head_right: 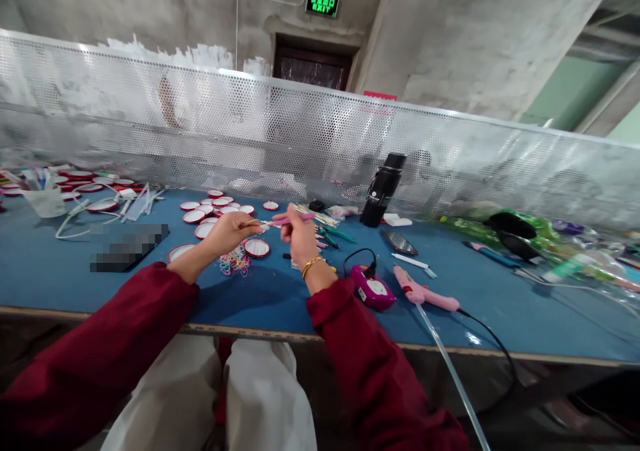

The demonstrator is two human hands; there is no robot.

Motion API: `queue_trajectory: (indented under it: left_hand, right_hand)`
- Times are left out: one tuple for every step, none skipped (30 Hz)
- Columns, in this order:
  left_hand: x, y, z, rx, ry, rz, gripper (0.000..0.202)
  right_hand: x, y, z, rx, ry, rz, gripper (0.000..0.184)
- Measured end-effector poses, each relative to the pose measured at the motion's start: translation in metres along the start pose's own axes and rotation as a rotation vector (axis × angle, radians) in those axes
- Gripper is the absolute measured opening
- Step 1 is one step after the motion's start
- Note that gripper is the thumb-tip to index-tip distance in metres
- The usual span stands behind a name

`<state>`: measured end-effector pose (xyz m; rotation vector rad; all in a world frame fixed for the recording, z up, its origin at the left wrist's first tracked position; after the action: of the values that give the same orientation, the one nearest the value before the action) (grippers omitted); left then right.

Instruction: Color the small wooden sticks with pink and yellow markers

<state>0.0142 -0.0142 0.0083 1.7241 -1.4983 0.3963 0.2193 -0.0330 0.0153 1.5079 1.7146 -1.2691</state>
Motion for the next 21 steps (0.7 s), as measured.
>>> queue_trajectory:
  left_hand:
    - [-0.002,0.006,-0.002,0.035,-0.005,0.003,0.026]
    - [-0.004,0.012,-0.004,0.088,0.001,0.025,0.025]
    - [-0.006,0.017,-0.006,0.151,0.017,0.064,0.025]
    - [-0.008,0.019,-0.008,0.159,0.048,0.104,0.026]
    - [-0.008,0.019,-0.009,0.16,0.085,0.14,0.028]
    - [-0.008,0.016,-0.01,0.144,0.106,0.178,0.03]
    - [-0.007,0.012,-0.009,0.121,0.111,0.21,0.03]
    - [-0.005,0.007,-0.008,0.072,0.111,0.23,0.031]
    - [-0.003,0.002,-0.007,0.026,0.107,0.253,0.031]
    - [-0.001,-0.002,-0.004,-0.014,0.111,0.285,0.031]
    - [0.0,-0.005,-0.002,-0.043,0.113,0.303,0.033]
    - [0.001,-0.007,0.001,-0.065,0.119,0.315,0.036]
    - [0.001,-0.009,0.003,-0.085,0.126,0.322,0.039]
    - [0.001,-0.009,0.005,-0.102,0.132,0.325,0.043]
    - [0.001,-0.01,0.006,-0.122,0.138,0.33,0.044]
    - [0.0,-0.01,0.007,-0.143,0.143,0.339,0.045]
    - [-0.001,-0.011,0.007,-0.164,0.149,0.349,0.046]
    - [-0.001,-0.011,0.008,-0.186,0.156,0.36,0.046]
    - [-0.002,-0.012,0.008,-0.204,0.164,0.369,0.047]
    - [-0.002,-0.012,0.008,-0.216,0.175,0.374,0.047]
    - [-0.002,-0.012,0.009,-0.221,0.19,0.379,0.046]
  right_hand:
    - [-0.005,0.009,-0.005,0.076,-0.006,-0.049,0.05]
    - [-0.01,0.017,-0.01,0.135,0.009,-0.089,0.049]
    - [-0.014,0.024,-0.015,0.179,0.051,-0.116,0.047]
    - [-0.016,0.028,-0.017,0.193,0.07,-0.11,0.045]
    - [-0.015,0.028,-0.018,0.19,0.064,-0.087,0.042]
    - [-0.014,0.024,-0.017,0.147,0.052,-0.058,0.036]
    - [-0.011,0.018,-0.014,0.09,0.047,-0.024,0.035]
    - [-0.007,0.009,-0.01,0.024,0.056,0.019,0.037]
    - [-0.004,0.0,-0.004,-0.033,0.082,0.078,0.036]
    - [-0.002,-0.009,0.002,-0.093,0.115,0.154,0.033]
    - [0.0,-0.017,0.007,-0.153,0.149,0.227,0.03]
    - [0.002,-0.023,0.012,-0.19,0.177,0.262,0.032]
    - [0.003,-0.027,0.016,-0.215,0.197,0.279,0.034]
    - [0.003,-0.03,0.02,-0.233,0.212,0.285,0.037]
    - [0.004,-0.031,0.022,-0.246,0.222,0.284,0.04]
    - [0.005,-0.032,0.023,-0.257,0.23,0.282,0.041]
    - [0.005,-0.032,0.024,-0.269,0.238,0.285,0.04]
    - [0.006,-0.032,0.025,-0.278,0.245,0.289,0.038]
    - [0.006,-0.032,0.024,-0.285,0.251,0.294,0.037]
    - [0.006,-0.031,0.023,-0.285,0.259,0.303,0.036]
    - [0.005,-0.029,0.021,-0.278,0.272,0.317,0.035]
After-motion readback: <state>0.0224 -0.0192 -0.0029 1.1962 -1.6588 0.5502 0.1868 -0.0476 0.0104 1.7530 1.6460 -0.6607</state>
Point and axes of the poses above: each hand's wrist, its own z-axis away from the middle knuckle, its own y-axis out of the back of the hand, x = y × z, the point moved 2 cm from there along -z, towards the middle knuckle, and after that the axes turned 4 degrees about x, right-handed, at the moved point
